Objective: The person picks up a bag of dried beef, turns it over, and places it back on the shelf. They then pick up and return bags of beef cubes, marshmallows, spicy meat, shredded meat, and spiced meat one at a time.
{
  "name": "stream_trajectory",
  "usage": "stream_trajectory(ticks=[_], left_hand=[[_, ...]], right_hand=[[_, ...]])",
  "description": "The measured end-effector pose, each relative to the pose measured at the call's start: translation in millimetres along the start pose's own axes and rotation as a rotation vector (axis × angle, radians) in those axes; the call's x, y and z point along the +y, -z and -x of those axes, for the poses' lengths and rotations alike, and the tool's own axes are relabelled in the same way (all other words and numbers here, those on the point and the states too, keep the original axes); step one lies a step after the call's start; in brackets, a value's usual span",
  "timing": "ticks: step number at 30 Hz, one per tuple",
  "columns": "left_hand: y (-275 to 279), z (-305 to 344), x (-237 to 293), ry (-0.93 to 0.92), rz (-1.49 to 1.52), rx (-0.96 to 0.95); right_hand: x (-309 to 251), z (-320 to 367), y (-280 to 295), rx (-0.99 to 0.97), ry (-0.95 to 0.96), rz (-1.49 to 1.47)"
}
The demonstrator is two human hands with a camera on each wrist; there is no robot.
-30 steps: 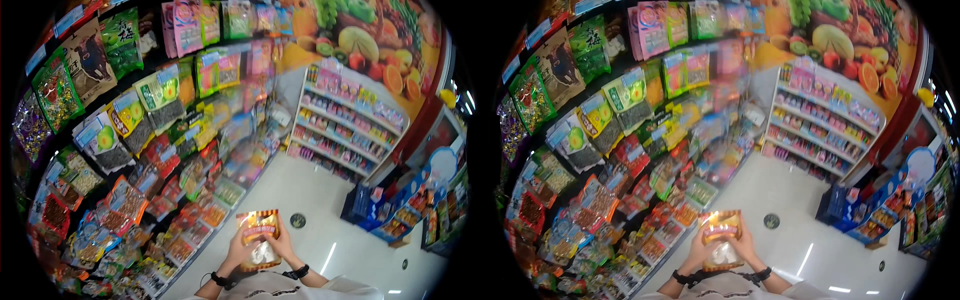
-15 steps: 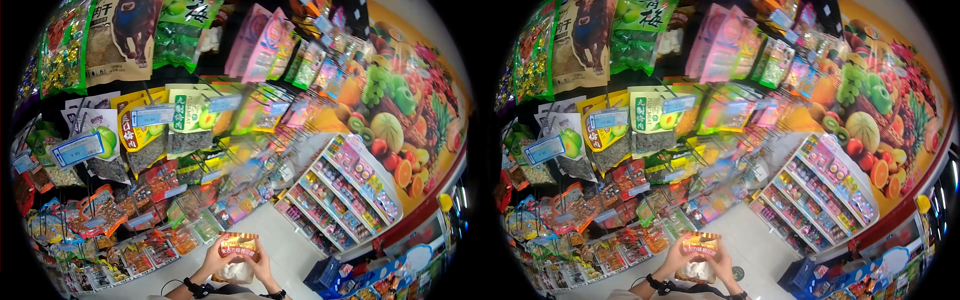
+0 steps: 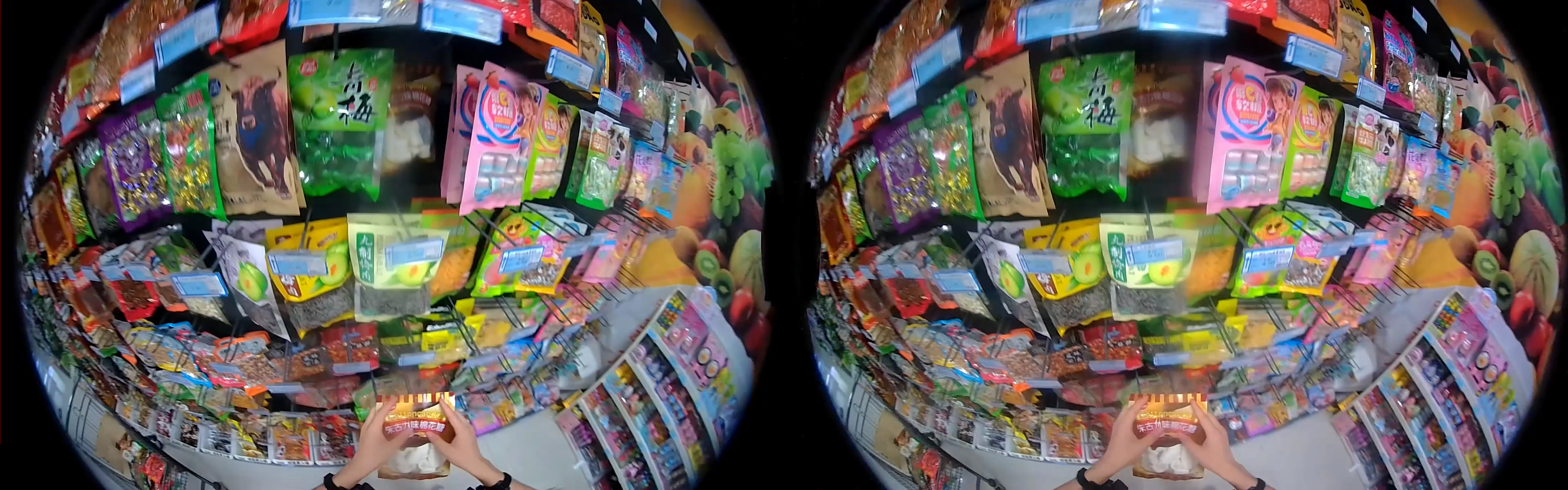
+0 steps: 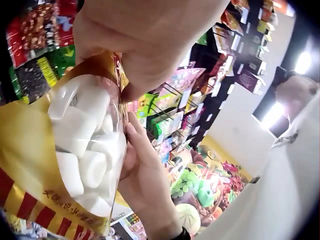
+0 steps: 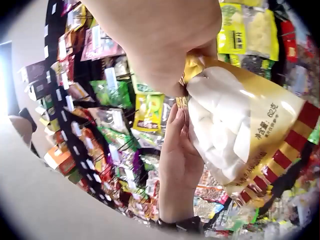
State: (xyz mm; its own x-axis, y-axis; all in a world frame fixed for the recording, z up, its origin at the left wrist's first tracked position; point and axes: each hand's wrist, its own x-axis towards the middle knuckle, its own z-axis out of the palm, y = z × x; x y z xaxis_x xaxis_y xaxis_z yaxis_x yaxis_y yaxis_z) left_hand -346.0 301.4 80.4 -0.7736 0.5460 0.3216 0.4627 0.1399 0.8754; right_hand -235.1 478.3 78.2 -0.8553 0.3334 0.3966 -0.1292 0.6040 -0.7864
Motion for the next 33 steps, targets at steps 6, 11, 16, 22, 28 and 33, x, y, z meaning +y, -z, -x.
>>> stream_trajectory(ticks=[6,11,16,22,28,33], left_hand=[[27,-53,117,-0.270,-0.174,0.131],[58,-105,211,-0.665,-0.281,0.302],[89,-170,272,-0.770,-0.222,0.380],[126,-234,317,-0.820,-0.407,0.481],[134,-282,339,-0.976,-0.431,0.657],[135,-314,340,-1.055,-0.433,0.759]], right_hand=[[-74,-78,79,0.054,0.297,-0.045],[-148,-147,129,0.282,0.685,0.022],[-198,-228,147,0.340,0.802,-0.199],[-249,-290,164,0.430,0.827,-0.121],[-268,-338,172,0.653,0.955,0.052],[-266,-365,177,0.669,0.975,-0.011]])
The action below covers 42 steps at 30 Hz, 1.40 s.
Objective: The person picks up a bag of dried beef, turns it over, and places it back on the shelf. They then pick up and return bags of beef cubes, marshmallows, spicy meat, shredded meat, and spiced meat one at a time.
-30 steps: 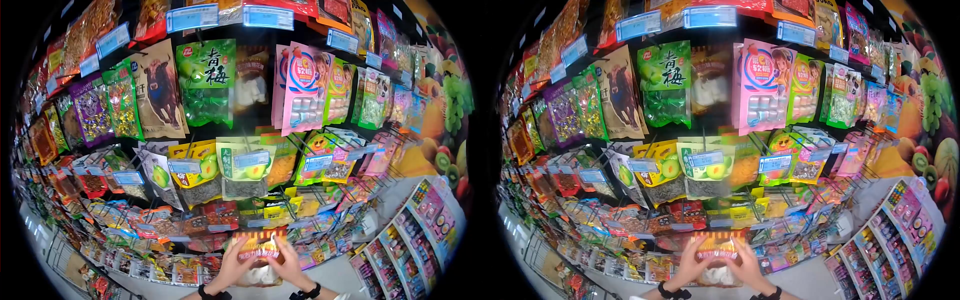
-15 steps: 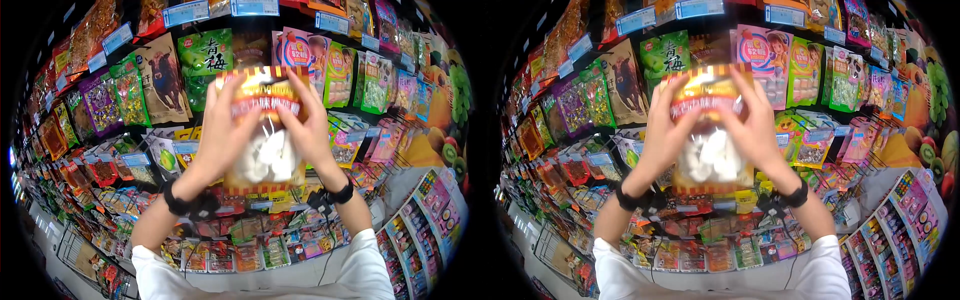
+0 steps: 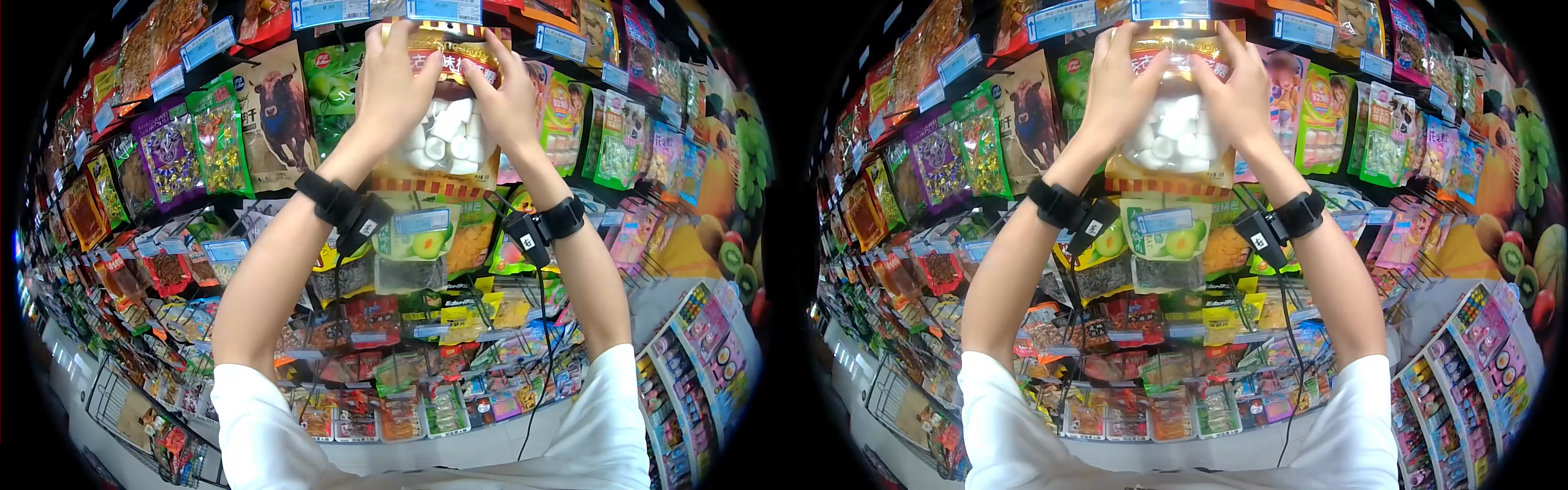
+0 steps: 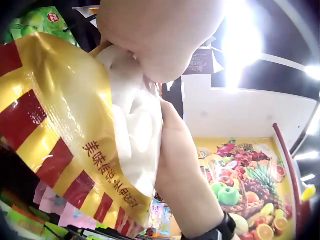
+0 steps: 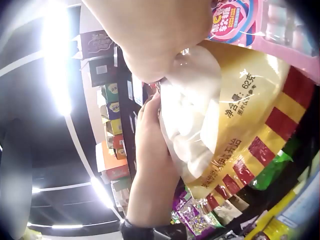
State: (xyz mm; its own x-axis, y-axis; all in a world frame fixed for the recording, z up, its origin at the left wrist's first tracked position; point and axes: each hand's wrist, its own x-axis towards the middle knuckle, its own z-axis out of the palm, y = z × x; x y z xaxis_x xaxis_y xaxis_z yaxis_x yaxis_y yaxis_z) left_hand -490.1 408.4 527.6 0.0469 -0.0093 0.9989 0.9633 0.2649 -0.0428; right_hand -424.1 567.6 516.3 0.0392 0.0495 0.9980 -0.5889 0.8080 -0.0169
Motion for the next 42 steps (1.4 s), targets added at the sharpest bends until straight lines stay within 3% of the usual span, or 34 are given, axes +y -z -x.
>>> stream_trajectory(ticks=[9,12,15,18,29,30,31,39,42], left_hand=[[-10,-8,-14,-0.061,-0.009,0.039],[-8,-10,-15,-0.170,-0.091,0.040],[-5,-12,-14,-0.061,-0.097,0.019],[-3,-5,-12,0.165,-0.078,-0.086],[-49,9,-37,0.323,-0.288,-0.155],[-54,12,-41,0.319,-0.326,-0.149],[-59,15,-46,0.314,-0.365,-0.142],[-71,38,-50,0.586,-0.346,-0.405],[-66,51,-53,0.548,-0.341,-0.505]], right_hand=[[20,-12,-6,-0.064,0.021,0.079],[24,-14,-9,-0.076,0.012,0.091],[23,-16,-10,-0.097,-0.012,0.087],[22,-15,-12,-0.147,-0.065,0.107],[63,-4,-48,-0.194,-0.094,0.265],[54,-5,-47,-0.305,-0.235,0.278],[64,-1,-55,-0.294,-0.285,0.325],[67,27,-62,-0.399,-0.442,0.354],[56,37,-55,-0.425,-0.439,0.421]])
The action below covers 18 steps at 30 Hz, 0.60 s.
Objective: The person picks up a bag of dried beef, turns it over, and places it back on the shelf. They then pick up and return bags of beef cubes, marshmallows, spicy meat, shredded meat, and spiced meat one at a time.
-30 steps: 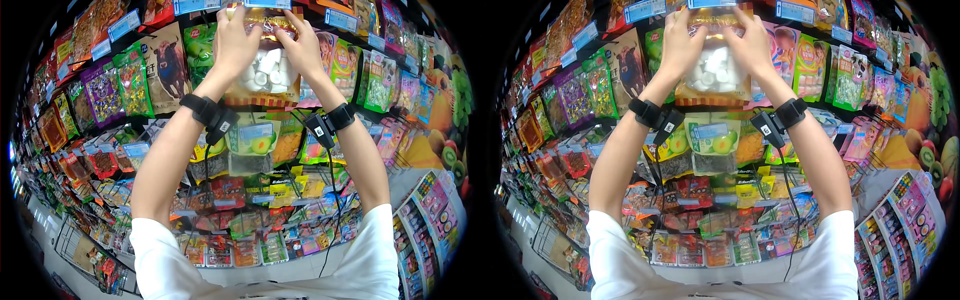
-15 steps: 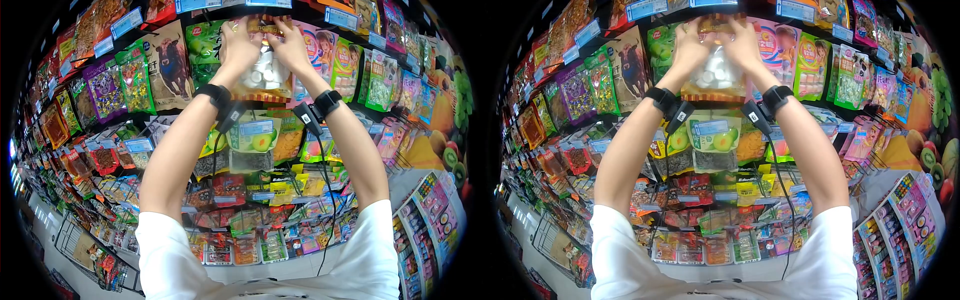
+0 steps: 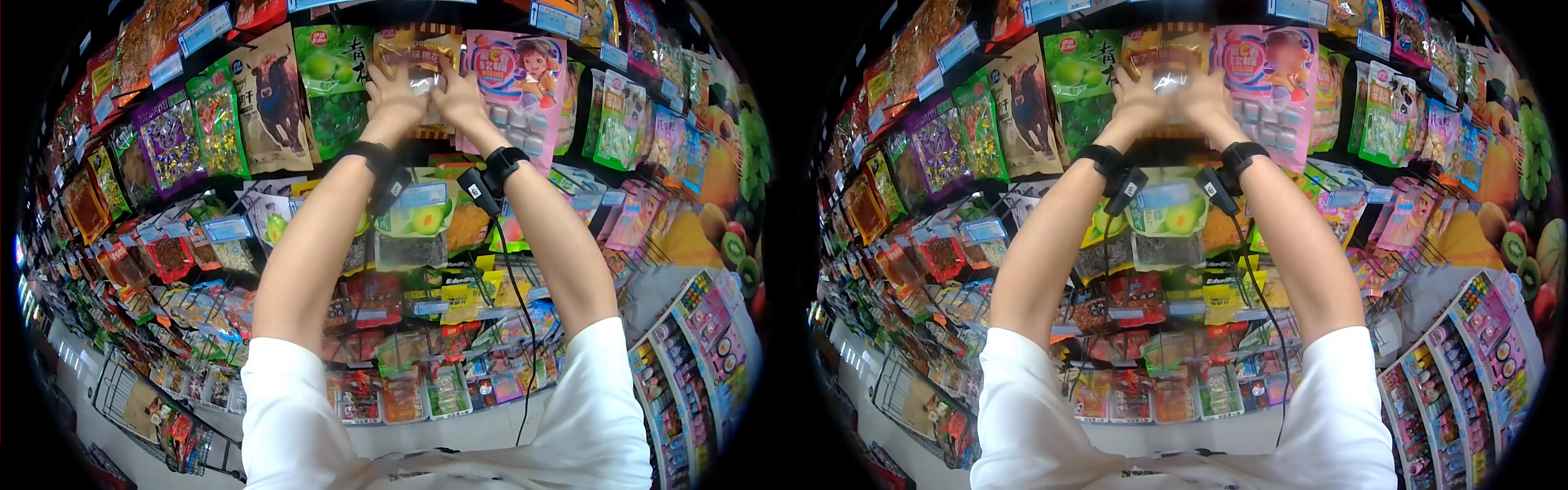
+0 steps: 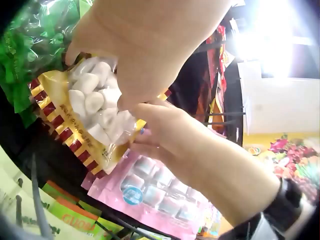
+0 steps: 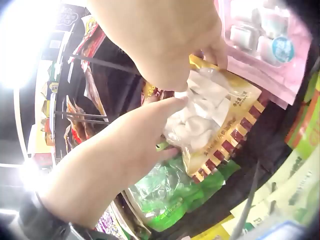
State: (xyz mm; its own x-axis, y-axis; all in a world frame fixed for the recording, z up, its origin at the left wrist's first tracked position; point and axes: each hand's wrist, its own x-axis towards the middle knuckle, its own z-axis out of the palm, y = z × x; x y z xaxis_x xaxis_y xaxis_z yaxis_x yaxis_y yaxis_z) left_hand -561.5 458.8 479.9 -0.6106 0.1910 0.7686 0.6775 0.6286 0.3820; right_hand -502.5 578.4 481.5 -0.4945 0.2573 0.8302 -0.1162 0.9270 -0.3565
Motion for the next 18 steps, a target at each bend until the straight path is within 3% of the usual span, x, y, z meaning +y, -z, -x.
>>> stream_trajectory(ticks=[2,5,6,8,11,13,18], left_hand=[[-7,10,-11,-0.074,-0.030,0.008],[9,41,-17,-0.102,0.016,-0.152],[13,57,-21,-0.185,-0.031,-0.111],[26,88,-32,-0.313,-0.039,-0.154],[59,167,-30,-0.469,0.078,-0.024],[70,212,-34,-0.439,0.094,-0.163],[58,304,-62,-0.408,0.269,-0.215]], right_hand=[[1,16,4,-0.017,0.050,0.020],[-2,43,11,-0.114,0.055,0.106],[3,53,10,-0.128,0.081,0.130],[-7,90,28,-0.121,0.259,0.002],[-16,154,42,-0.126,0.429,-0.081],[-22,193,41,-0.173,0.359,-0.092],[-15,265,18,-0.254,0.307,0.113]])
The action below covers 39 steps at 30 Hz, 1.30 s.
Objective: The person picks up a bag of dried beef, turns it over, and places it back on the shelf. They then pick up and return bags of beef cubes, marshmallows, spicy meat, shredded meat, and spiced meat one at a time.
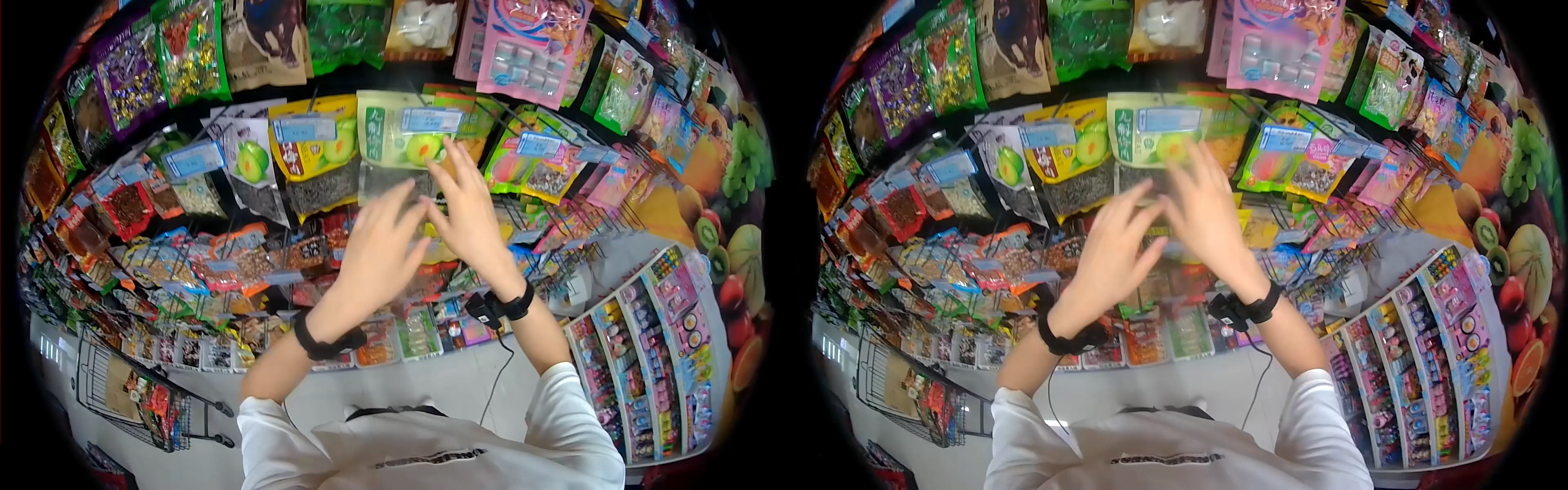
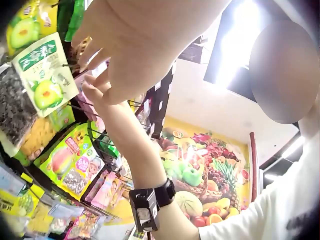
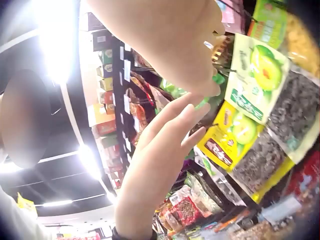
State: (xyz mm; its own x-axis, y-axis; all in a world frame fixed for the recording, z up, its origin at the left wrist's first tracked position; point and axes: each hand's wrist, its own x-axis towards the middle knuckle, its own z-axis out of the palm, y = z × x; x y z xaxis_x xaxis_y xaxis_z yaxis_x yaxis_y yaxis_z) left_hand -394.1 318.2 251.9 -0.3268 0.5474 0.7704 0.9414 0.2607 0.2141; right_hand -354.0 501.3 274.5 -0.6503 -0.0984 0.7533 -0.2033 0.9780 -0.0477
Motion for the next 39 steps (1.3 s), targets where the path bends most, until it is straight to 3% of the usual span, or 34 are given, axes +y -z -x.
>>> stream_trajectory(ticks=[5,7,11,14,16,20,22,25,27,29,30,32,39], left_hand=[[-39,93,-13,0.134,0.264,-0.268],[-58,143,-15,0.172,0.406,-0.296],[-85,259,3,0.263,0.618,-0.551],[-74,308,20,0.446,0.757,-0.749],[-60,339,32,0.509,0.763,-0.832],[-56,390,33,0.451,0.619,-0.841],[-51,403,33,0.446,0.511,-0.855],[-34,404,51,0.543,0.230,-0.833],[-22,402,71,0.626,0.238,-0.717],[-16,412,87,0.709,0.299,-0.626],[-11,416,96,0.725,0.276,-0.647],[3,433,115,0.773,0.236,-0.652],[30,499,157,0.927,0.142,-0.695]], right_hand=[[-20,86,-53,-0.205,-0.091,-0.078],[-26,147,-80,-0.289,-0.190,-0.190],[-66,282,-101,-0.651,-0.385,-0.512],[-94,282,-67,-0.922,-0.488,-0.747],[-73,262,-51,-0.744,-0.367,-0.588],[-43,113,12,-0.349,-0.274,-0.355],[-26,58,25,-0.075,-0.053,-0.210],[-8,-13,23,0.179,0.103,-0.162],[-12,-46,14,0.359,0.170,-0.014],[-4,-64,0,0.429,0.237,0.126],[3,-66,-11,0.336,0.237,0.225],[10,-64,-19,0.272,0.241,0.194],[9,-58,-18,0.313,0.263,0.240]])
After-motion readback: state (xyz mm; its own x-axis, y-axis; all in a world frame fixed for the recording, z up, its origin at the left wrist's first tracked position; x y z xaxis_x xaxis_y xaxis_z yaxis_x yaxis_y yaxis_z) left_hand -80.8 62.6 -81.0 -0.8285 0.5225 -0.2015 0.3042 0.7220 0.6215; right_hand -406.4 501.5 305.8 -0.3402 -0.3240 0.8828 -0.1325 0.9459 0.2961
